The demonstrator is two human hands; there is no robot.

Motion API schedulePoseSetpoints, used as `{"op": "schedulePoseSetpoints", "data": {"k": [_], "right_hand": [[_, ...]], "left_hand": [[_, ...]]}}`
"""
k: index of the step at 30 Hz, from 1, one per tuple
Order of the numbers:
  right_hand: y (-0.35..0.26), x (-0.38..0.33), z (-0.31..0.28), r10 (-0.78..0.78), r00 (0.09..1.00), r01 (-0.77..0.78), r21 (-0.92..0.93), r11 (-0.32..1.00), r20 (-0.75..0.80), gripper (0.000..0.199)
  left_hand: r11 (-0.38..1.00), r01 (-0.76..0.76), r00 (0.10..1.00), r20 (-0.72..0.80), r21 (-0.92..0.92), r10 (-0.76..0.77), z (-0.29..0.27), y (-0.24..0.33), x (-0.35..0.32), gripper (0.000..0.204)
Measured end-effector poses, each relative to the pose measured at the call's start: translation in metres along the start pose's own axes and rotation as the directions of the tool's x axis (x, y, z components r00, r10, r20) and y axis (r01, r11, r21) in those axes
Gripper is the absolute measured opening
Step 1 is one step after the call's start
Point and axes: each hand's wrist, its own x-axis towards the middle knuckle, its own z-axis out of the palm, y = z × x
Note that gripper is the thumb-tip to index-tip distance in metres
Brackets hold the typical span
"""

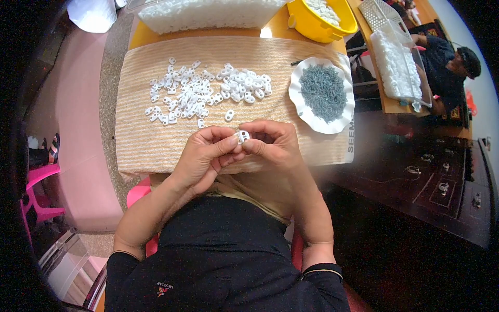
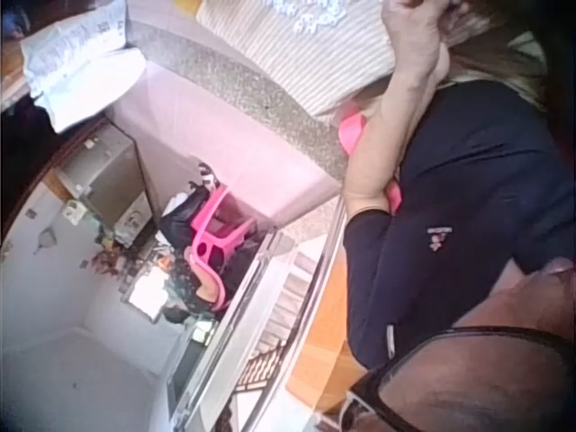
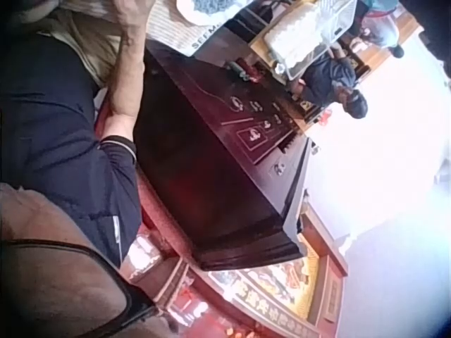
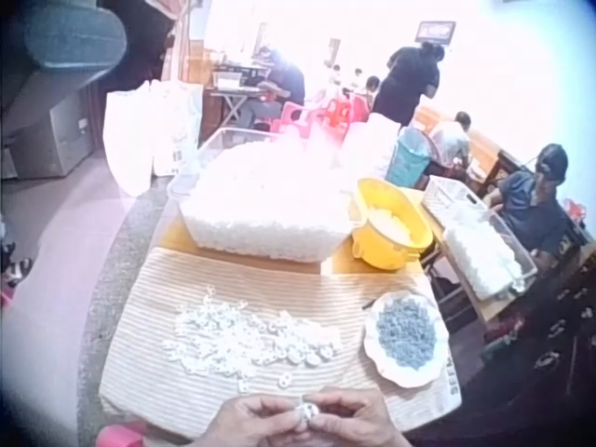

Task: Manually assembling small white plastic components by inserting tiny grey pieces into them.

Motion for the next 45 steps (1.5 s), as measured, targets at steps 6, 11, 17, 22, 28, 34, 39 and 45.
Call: {"op": "schedulePoseSetpoints", "data": {"k": [6, 11, 17, 22, 28, 34, 39, 45], "right_hand": [[0.000, -0.002, 0.000, 0.012, 1.000, -0.012, 0.094, 0.996, -0.001, 0.032], [0.003, -0.004, 0.000, -0.017, 1.000, 0.013, 0.155, 0.988, 0.023, 0.033], [0.004, -0.004, 0.002, -0.082, 0.996, 0.076, 0.133, 0.988, 0.044, 0.031], [0.003, -0.002, 0.001, -0.136, 0.989, 0.135, 0.016, 0.991, 0.056, 0.031], [-0.004, -0.005, 0.007, -0.142, 0.989, 0.142, 0.005, 0.990, 0.038, 0.031], [-0.009, -0.008, 0.007, -0.167, 0.983, 0.169, -0.029, 0.985, 0.071, 0.029], [-0.006, -0.008, 0.002, -0.233, 0.961, 0.256, -0.158, 0.954, 0.150, 0.023], [-0.015, -0.011, 0.012, -0.178, 0.980, 0.185, -0.082, 0.979, 0.085, 0.026]], "left_hand": [[0.999, 0.019, 0.998, 0.062, -0.026, -0.018, 0.000, -0.002, -0.002, 0.011], [0.999, 0.014, 0.994, 0.107, -0.041, -0.009, 0.001, -0.003, -0.005, 0.012], [0.999, 0.027, 0.990, 0.142, -0.028, -0.023, 0.005, 0.000, -0.005, 0.015], [0.999, 0.029, 0.989, 0.143, 0.024, -0.032, 0.008, 0.006, -0.005, 0.013], [0.999, 0.025, 0.980, 0.197, 0.028, -0.030, 0.007, 0.004, -0.008, 0.011], [1.000, 0.000, 0.975, 0.220, 0.017, -0.004, 0.010, 0.001, -0.014, 0.009], [1.000, -0.024, 0.971, 0.240, 0.015, 0.020, 0.011, -0.001, -0.015, 0.008], [0.999, -0.015, 0.965, 0.262, 0.037, 0.005, 0.005, -0.001, -0.010, 0.008]]}}
